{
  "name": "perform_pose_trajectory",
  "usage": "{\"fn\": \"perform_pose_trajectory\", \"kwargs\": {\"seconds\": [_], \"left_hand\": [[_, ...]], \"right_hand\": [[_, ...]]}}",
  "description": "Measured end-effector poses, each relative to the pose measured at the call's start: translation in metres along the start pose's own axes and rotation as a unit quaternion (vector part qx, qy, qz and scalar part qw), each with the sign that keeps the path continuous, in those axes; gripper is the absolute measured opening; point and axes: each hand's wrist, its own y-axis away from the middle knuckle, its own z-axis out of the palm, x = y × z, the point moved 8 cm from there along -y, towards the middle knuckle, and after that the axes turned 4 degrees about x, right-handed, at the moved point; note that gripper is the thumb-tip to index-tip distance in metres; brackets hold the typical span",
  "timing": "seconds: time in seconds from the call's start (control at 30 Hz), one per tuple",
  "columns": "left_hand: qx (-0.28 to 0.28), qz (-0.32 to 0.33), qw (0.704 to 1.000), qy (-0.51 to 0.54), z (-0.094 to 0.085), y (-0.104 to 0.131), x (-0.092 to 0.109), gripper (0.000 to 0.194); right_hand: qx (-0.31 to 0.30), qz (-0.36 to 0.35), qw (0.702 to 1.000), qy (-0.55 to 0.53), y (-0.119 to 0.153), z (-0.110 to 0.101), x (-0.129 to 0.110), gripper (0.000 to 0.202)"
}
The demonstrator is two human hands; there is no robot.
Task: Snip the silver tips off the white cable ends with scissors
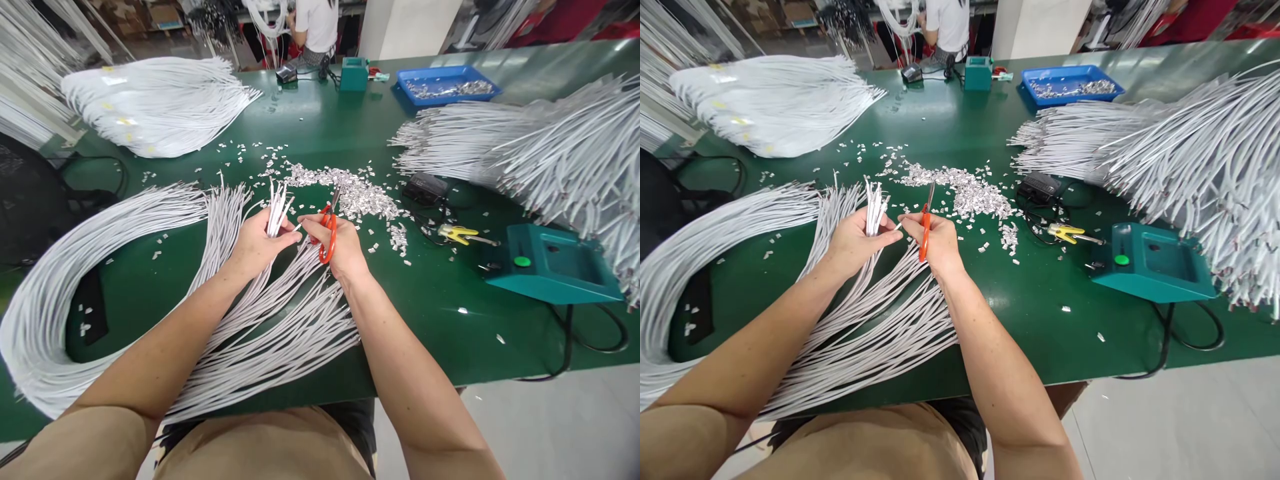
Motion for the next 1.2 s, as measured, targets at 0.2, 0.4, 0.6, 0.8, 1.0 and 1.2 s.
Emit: {"fn": "perform_pose_trajectory", "kwargs": {"seconds": [0.2,0.4,0.6,0.8,1.0,1.2], "left_hand": [[0.002,-0.012,1.000,0.010,0.000,-0.001,-0.004,0.023],[-0.035,-0.067,0.988,0.132,0.007,0.003,-0.009,0.021],[-0.067,-0.130,0.962,0.230,0.011,0.004,-0.010,0.028],[-0.067,-0.121,0.966,0.218,0.010,0.002,-0.014,0.029],[-0.115,-0.130,0.971,0.166,0.003,-0.001,-0.016,0.033],[-0.110,-0.097,0.979,0.138,0.005,0.000,-0.014,0.031]], "right_hand": [[-0.005,-0.009,1.000,-0.016,-0.001,0.000,0.001,0.012],[-0.027,0.023,0.997,-0.062,-0.006,0.004,0.013,0.005],[0.049,-0.013,0.999,0.010,-0.006,-0.011,0.004,0.018],[-0.020,-0.064,0.998,0.004,0.002,0.002,-0.012,0.026],[0.086,-0.077,0.991,0.073,-0.004,-0.017,-0.005,0.028],[0.062,-0.100,0.993,0.016,-0.001,-0.016,-0.019,0.023]]}}
